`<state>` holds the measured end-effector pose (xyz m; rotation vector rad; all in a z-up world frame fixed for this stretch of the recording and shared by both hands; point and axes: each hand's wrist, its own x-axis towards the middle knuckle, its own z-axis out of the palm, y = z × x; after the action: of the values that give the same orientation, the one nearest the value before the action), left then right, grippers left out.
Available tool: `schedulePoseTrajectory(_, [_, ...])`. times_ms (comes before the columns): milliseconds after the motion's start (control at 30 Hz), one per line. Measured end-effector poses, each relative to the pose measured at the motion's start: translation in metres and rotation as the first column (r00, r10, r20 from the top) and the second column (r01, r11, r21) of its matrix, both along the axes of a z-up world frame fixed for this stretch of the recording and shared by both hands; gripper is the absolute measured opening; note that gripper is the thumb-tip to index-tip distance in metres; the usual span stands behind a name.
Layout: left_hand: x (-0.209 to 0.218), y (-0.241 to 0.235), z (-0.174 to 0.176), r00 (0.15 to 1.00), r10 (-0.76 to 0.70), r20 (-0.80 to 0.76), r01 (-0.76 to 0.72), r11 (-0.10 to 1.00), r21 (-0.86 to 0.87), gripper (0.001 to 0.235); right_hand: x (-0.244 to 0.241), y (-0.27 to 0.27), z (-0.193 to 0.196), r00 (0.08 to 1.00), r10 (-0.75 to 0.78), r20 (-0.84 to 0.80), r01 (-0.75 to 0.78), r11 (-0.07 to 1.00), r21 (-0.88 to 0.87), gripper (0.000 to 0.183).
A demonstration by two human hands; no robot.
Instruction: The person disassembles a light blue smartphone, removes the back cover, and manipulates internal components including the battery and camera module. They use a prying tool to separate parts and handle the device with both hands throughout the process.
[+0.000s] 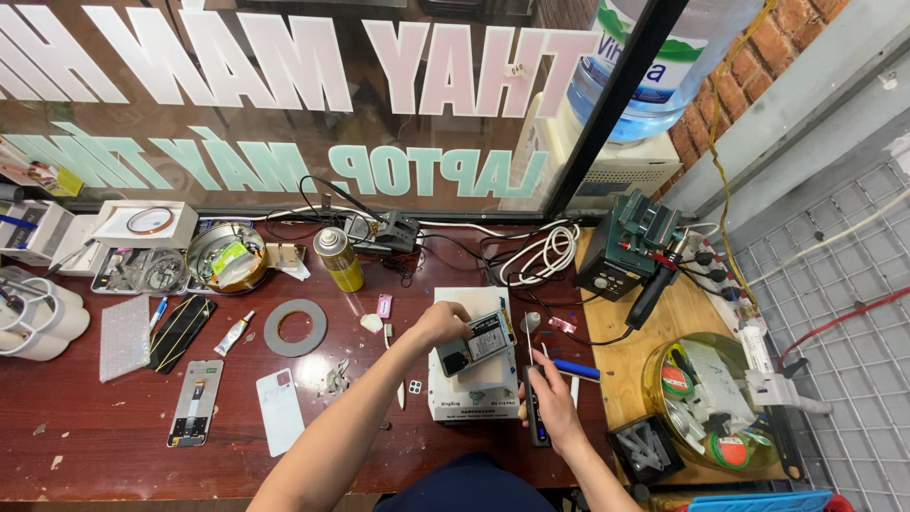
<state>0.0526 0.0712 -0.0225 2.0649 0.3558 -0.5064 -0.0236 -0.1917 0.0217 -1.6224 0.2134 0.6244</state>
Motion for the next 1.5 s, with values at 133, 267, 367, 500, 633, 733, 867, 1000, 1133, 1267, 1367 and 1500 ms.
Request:
schedulePoseTrajectory(133, [-0.002, 0.002, -0.026, 0.999, -0.002, -0.053, -0.003, 0.996, -0.094, 0.036, 0.006, 0.004, -0.001, 0.998, -0.053, 0.03, 0.052, 0.998, 0.032, 0.056])
schedulePoseTrajectory(267, [-0.005, -0.003, -0.034, 0.998, 0.041, -0.043, -0.047, 0.988, -0.15, 0.033, 0.009, 0.018, -0.007, 0.993, -0.088, 0.081, 0.098, 0.985, -0.14, 0.066])
schedulePoseTrajectory(367, [-0.003, -0.008, -0.028, 0.995, 0.075, -0.058, -0.086, 0.972, -0.22, 0.023, 0.006, 0.027, -0.012, 0.988, -0.127, 0.092, 0.141, 0.977, -0.162, 0.075])
schedulePoseTrajectory(500, [-0.002, -0.001, -0.018, 0.976, 0.156, -0.151, -0.206, 0.888, -0.411, 0.014, 0.004, 0.033, -0.019, 0.985, -0.165, 0.044, 0.168, 0.981, -0.101, 0.078])
schedulePoseTrajectory(633, [-0.015, 0.024, -0.011, 0.927, 0.322, -0.192, -0.355, 0.589, -0.727, 0.014, 0.003, 0.029, -0.021, 0.99, -0.142, 0.021, 0.143, 0.987, -0.073, 0.077])
schedulePoseTrajectory(733, [-0.031, 0.023, -0.015, 0.877, 0.421, -0.232, -0.423, 0.447, -0.788, 0.019, -0.002, 0.024, -0.022, 0.99, -0.139, 0.031, 0.141, 0.987, -0.077, 0.073])
schedulePoseTrajectory(867, [-0.055, -0.001, -0.028, 0.775, 0.528, -0.348, -0.549, 0.287, -0.785, 0.027, 0.002, 0.021, -0.021, 0.97, -0.213, 0.116, 0.224, 0.97, -0.089, 0.061])
schedulePoseTrajectory(1000, [-0.066, -0.04, -0.037, 0.557, 0.6, -0.574, -0.708, -0.018, -0.706, 0.03, 0.005, 0.017, -0.013, 0.948, -0.21, 0.238, 0.243, 0.963, -0.117, 0.055])
schedulePoseTrajectory(1133, [-0.071, -0.061, -0.032, 0.484, 0.621, -0.617, -0.755, -0.06, -0.653, 0.027, 0.005, 0.023, -0.001, 0.991, 0.041, 0.129, -0.015, 0.98, -0.197, 0.054])
schedulePoseTrajectory(1267, [-0.08, -0.054, -0.025, 0.521, 0.633, -0.573, -0.777, 0.074, -0.625, 0.034, 0.005, 0.031, -0.002, 0.973, 0.227, 0.051, -0.2, 0.927, -0.318, 0.056])
schedulePoseTrajectory(1367, [-0.09, -0.041, -0.03, 0.587, 0.67, -0.454, -0.752, 0.245, -0.611, 0.031, 0.006, 0.034, -0.012, 0.952, 0.288, 0.101, -0.235, 0.903, -0.361, 0.056])
schedulePoseTrajectory(1500, [-0.096, -0.029, -0.049, 0.705, 0.631, -0.324, -0.687, 0.496, -0.531, 0.026, 0.011, 0.036, -0.016, 0.894, 0.379, 0.24, -0.261, 0.874, -0.409, 0.056])
